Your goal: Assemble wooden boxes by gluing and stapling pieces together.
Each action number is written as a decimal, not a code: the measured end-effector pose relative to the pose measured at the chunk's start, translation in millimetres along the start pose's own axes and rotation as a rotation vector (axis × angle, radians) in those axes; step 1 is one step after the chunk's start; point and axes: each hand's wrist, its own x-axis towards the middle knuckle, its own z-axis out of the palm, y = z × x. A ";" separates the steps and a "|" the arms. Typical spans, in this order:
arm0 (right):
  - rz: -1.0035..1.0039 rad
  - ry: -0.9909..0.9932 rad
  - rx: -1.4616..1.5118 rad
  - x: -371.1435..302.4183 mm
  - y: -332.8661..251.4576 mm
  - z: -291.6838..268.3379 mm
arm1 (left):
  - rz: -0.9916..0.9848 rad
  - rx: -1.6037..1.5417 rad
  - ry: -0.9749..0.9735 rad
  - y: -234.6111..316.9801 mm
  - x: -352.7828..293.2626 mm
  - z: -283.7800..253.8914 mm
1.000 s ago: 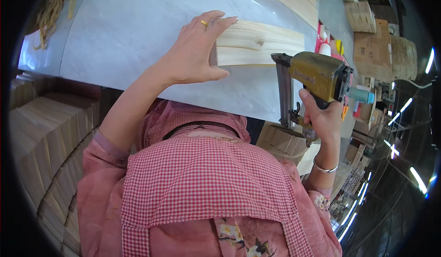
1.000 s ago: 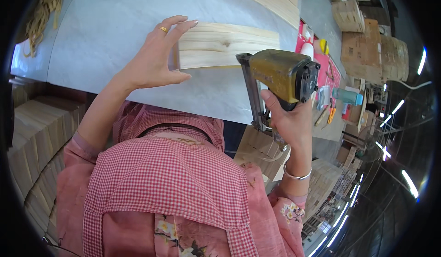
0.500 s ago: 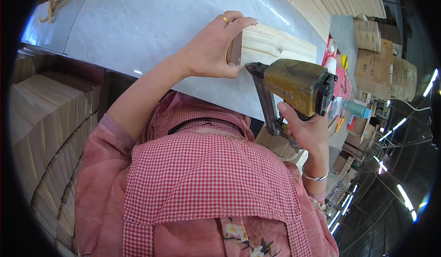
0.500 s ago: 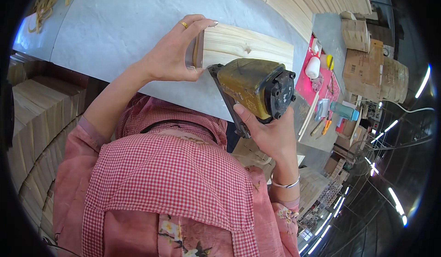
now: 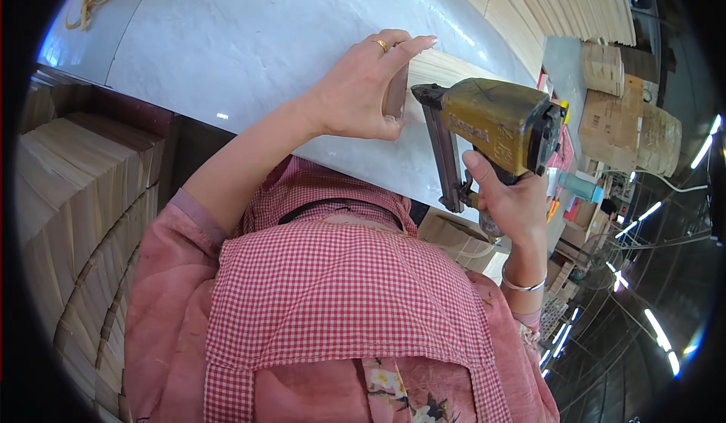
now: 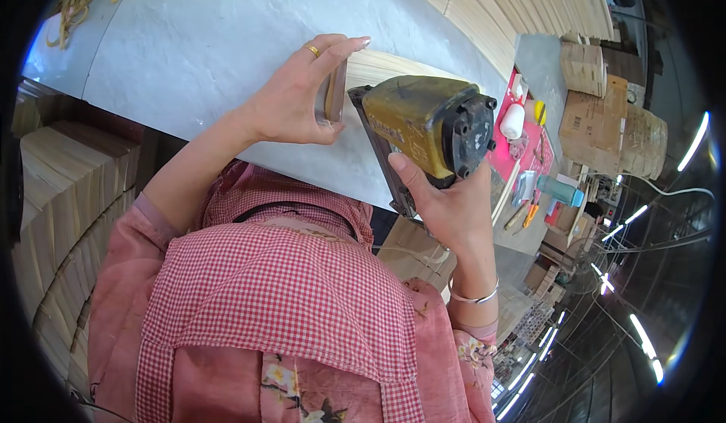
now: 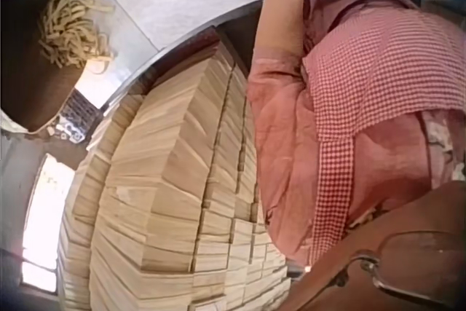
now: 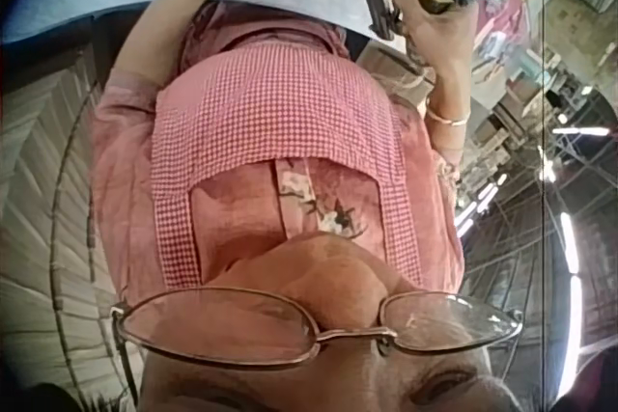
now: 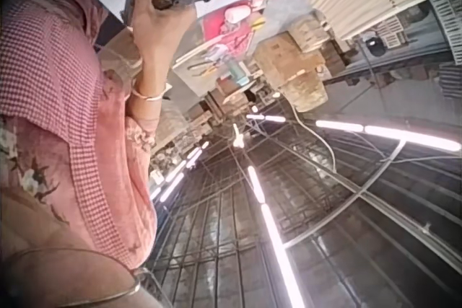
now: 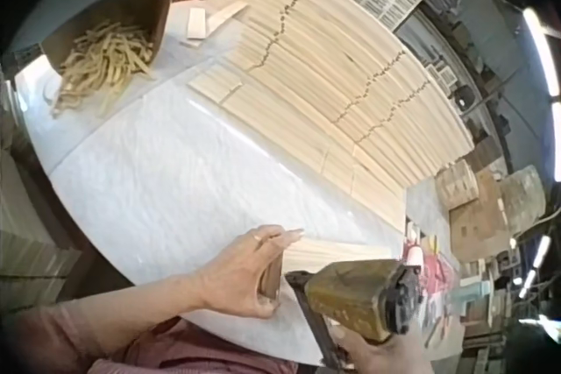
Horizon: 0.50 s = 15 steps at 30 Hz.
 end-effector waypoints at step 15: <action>-0.059 -0.102 -0.119 26.1 -14.1 -15.5 | -0.022 -0.188 0.067 -7.0 -0.4 -11.2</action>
